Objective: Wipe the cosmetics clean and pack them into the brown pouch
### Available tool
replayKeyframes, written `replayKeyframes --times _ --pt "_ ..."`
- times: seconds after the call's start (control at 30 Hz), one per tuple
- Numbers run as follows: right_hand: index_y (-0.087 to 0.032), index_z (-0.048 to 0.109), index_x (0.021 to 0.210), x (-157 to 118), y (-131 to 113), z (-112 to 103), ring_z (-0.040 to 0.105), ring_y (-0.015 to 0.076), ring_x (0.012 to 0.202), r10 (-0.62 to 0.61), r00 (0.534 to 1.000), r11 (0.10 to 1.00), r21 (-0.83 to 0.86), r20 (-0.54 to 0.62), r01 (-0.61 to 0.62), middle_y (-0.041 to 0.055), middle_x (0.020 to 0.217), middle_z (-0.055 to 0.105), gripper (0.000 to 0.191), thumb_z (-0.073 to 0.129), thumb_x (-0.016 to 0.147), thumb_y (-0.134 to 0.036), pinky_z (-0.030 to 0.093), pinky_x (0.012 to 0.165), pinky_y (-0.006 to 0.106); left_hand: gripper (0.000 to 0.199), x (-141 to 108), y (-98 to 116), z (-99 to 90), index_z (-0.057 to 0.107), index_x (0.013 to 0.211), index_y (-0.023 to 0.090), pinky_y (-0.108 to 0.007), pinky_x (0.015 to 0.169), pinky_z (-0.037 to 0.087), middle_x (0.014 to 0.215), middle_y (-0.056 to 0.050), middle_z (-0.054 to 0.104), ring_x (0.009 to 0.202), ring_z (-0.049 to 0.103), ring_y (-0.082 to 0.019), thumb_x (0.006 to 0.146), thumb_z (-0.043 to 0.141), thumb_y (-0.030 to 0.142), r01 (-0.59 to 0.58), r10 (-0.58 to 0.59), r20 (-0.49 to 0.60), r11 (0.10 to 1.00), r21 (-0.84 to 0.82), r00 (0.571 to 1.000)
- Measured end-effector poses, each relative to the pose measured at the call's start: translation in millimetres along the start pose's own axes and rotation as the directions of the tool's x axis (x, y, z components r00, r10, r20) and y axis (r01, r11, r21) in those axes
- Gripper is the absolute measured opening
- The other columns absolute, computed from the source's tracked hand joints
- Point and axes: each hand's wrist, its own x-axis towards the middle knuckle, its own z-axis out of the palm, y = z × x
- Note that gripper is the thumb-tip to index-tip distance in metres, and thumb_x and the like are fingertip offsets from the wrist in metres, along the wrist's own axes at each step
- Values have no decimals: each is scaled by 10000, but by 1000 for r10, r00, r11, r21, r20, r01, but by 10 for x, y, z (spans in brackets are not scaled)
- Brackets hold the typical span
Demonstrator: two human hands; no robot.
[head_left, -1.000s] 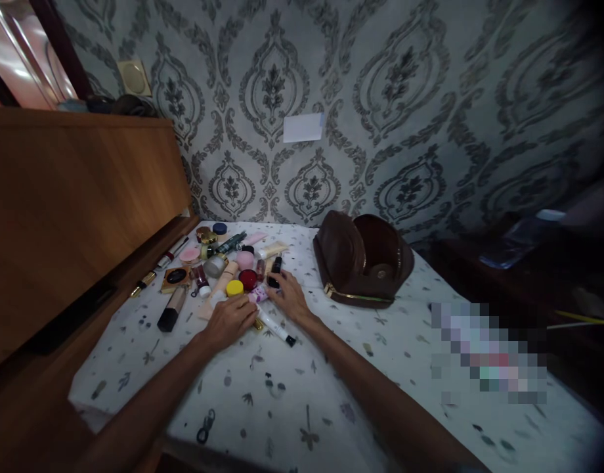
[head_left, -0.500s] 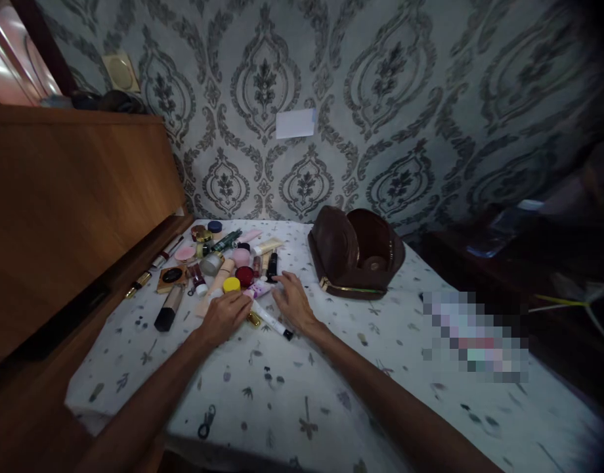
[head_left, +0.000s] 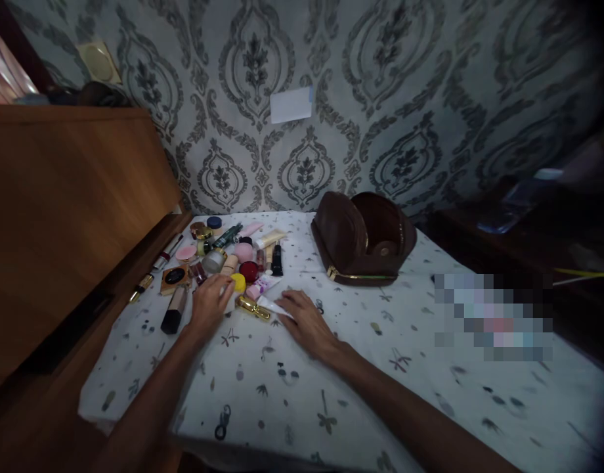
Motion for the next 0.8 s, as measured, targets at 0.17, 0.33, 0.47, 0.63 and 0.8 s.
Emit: replayKeyframes --times 0.17,0.33,0.47,0.63,0.8 --pt "-201 683 1122 46 -23 -97 572 248 1012 27 999 999 -29 37 -26 102 1069 662 236 538 940 -169 488 911 419 220 -24 44 71 657 989 176 -328 786 497 902 -72 677 874 627 -208 989 455 262 -137 136 18 988 66 991" --pt "-192 681 1151 59 -6 -87 569 257 1023 22 999 999 -36 43 -21 100 1061 691 276 499 951 -141 480 916 438 226 -53 224 6 674 944 194 -297 736 476 840 -47 659 834 621 -185 985 516 351 -346 334 135 935 76 933" --pt "-217 680 1189 28 47 -32 540 277 1141 6 999 999 -34 -41 -7 118 1205 656 366 463 925 -87 459 975 489 262 -74 315 21 666 879 192 -287 657 446 856 -48 633 833 615 -190 959 555 415 -371 328 242 916 156 913" --pt "-211 674 1203 -8 122 33 507 294 1203 38 991 997 -56 -126 -46 147 1303 588 427 502 851 -43 442 1012 510 223 -88 371 114 653 831 195 -291 625 428 852 -46 650 843 631 -200 969 546 334 -224 178 198 943 245 964" --pt "-165 654 1214 -7 124 42 506 292 1197 73 988 997 -15 -134 -76 161 1280 600 377 495 878 -103 440 1018 482 152 -77 437 161 649 972 208 -286 665 447 957 -35 696 917 654 -195 972 533 306 -17 -51 211 952 307 976"
